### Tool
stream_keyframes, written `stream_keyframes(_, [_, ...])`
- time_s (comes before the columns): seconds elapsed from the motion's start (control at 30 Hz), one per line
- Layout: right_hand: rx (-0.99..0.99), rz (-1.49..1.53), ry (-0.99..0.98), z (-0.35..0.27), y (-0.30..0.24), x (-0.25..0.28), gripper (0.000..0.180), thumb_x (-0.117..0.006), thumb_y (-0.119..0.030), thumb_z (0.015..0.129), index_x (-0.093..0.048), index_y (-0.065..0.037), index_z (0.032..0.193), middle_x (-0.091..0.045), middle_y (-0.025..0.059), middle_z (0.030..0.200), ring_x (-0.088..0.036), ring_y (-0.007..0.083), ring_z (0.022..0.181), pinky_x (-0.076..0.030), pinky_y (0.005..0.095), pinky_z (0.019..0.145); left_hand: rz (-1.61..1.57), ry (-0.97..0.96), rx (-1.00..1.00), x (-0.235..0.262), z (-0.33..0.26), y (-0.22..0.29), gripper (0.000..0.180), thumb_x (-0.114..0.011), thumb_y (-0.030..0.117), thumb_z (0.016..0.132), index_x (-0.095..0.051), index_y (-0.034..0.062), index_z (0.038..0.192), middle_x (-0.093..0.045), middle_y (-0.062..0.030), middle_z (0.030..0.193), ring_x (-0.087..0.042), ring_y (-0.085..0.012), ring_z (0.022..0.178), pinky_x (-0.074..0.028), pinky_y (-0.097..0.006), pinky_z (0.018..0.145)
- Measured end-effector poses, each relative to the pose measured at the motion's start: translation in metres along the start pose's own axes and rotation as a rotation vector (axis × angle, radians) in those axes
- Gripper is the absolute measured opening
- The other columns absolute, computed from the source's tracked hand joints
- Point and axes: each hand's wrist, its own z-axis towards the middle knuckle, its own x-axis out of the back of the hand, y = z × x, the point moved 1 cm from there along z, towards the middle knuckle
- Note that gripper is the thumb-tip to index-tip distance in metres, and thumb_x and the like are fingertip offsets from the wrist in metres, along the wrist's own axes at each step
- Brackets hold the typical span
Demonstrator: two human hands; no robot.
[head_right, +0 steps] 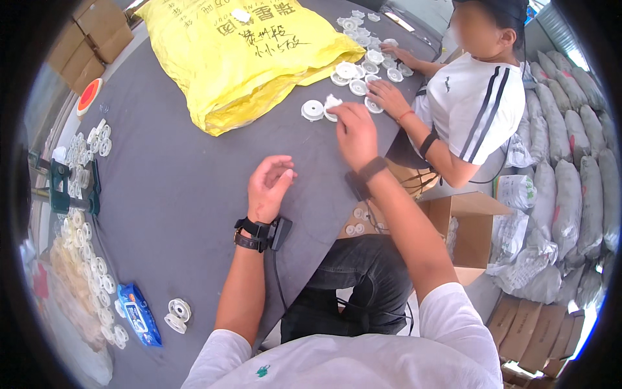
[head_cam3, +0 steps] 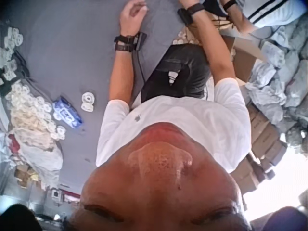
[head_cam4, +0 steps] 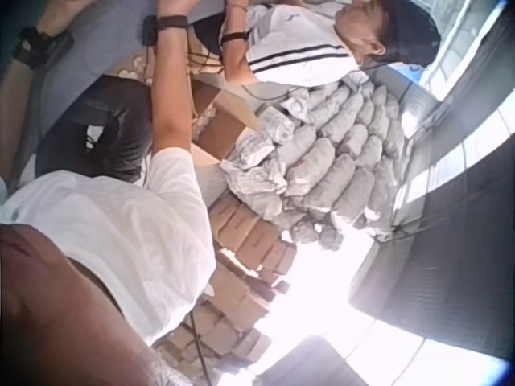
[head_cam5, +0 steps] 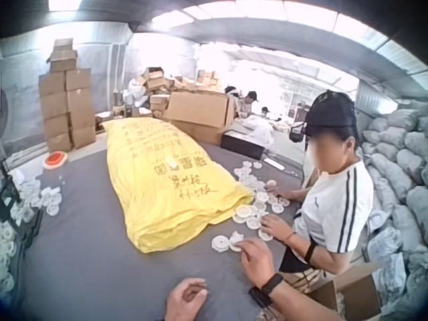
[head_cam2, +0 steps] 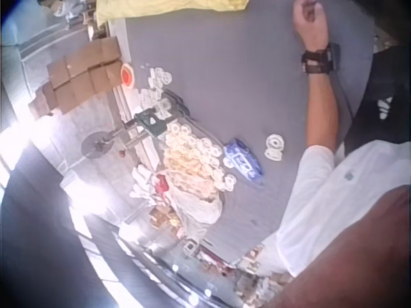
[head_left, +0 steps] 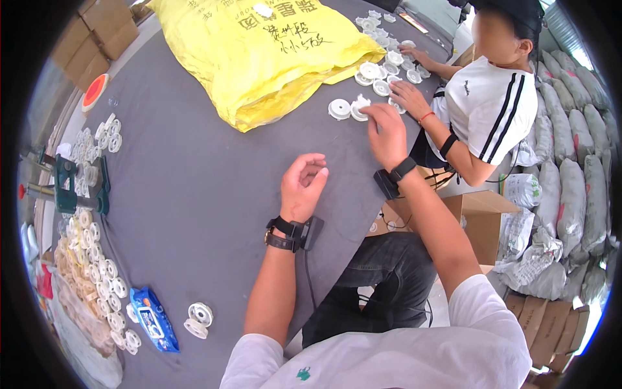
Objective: Assembling and inspecting small white plastic gear-like components at a production table.
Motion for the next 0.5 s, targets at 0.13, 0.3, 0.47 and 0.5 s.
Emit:
stream_keyframes(0.13, [0.069, -0.119, -0.193, 0.026, -0.011, -0.022, 0.035, -0.064, 0.002, 0.087, -0.067, -0.01, 0.12, -0.07, 0.013, 0.106, -0.066, 0.0358, 0.105, -0.056, 0.0459, 0.089, 0.006, -0.016, -0.002, 0.002, 0.001, -0.003, 0.028, -0.067, 0.005, 0.098, -0.064, 0.001, 0.125, -0.067, -0.0085, 0.114, -0.069, -0.0164, 0.098, -0.057, -0.03, 0.086])
stream_keyframes(0.3, [0.108, -0.094, -0.193, 0.023, 0.003, -0.029, 0.037, -0.068, 0.0, 0.084, -0.062, -0.007, 0.12, -0.064, 0.0169, 0.117, -0.063, 0.0386, 0.109, -0.054, 0.0472, 0.092, -0.01, -0.002, 0.012, -0.001, 0.001, 0.0, 0.028, -0.068, 0.004, 0.097, -0.064, 0.0013, 0.125, -0.067, -0.0079, 0.114, -0.069, -0.0158, 0.098, -0.056, -0.03, 0.087])
stream_keyframes(0.47, [-0.1, -0.047, -0.16, 0.002, 0.002, -0.006, 0.033, -0.073, 0.002, 0.082, -0.063, -0.003, 0.113, -0.065, 0.0161, 0.116, -0.065, 0.0372, 0.107, -0.053, 0.0439, 0.09, 0.006, -0.028, 0.015, 0.0, 0.001, 0.0, 0.028, -0.067, 0.003, 0.098, -0.064, 0.0015, 0.125, -0.067, -0.0081, 0.114, -0.069, -0.016, 0.098, -0.057, -0.03, 0.087])
stream_keyframes(0.5, [-0.167, -0.007, -0.207, -0.006, 0.004, -0.003, 0.032, -0.072, 0.001, 0.082, -0.063, -0.003, 0.113, -0.065, 0.016, 0.113, -0.066, 0.036, 0.104, -0.054, 0.0437, 0.089, 0.003, -0.016, 0.016, 0.002, 0.001, 0.0, 0.028, -0.067, 0.003, 0.098, -0.064, 0.0015, 0.125, -0.067, -0.0081, 0.114, -0.069, -0.016, 0.098, -0.057, -0.03, 0.087])
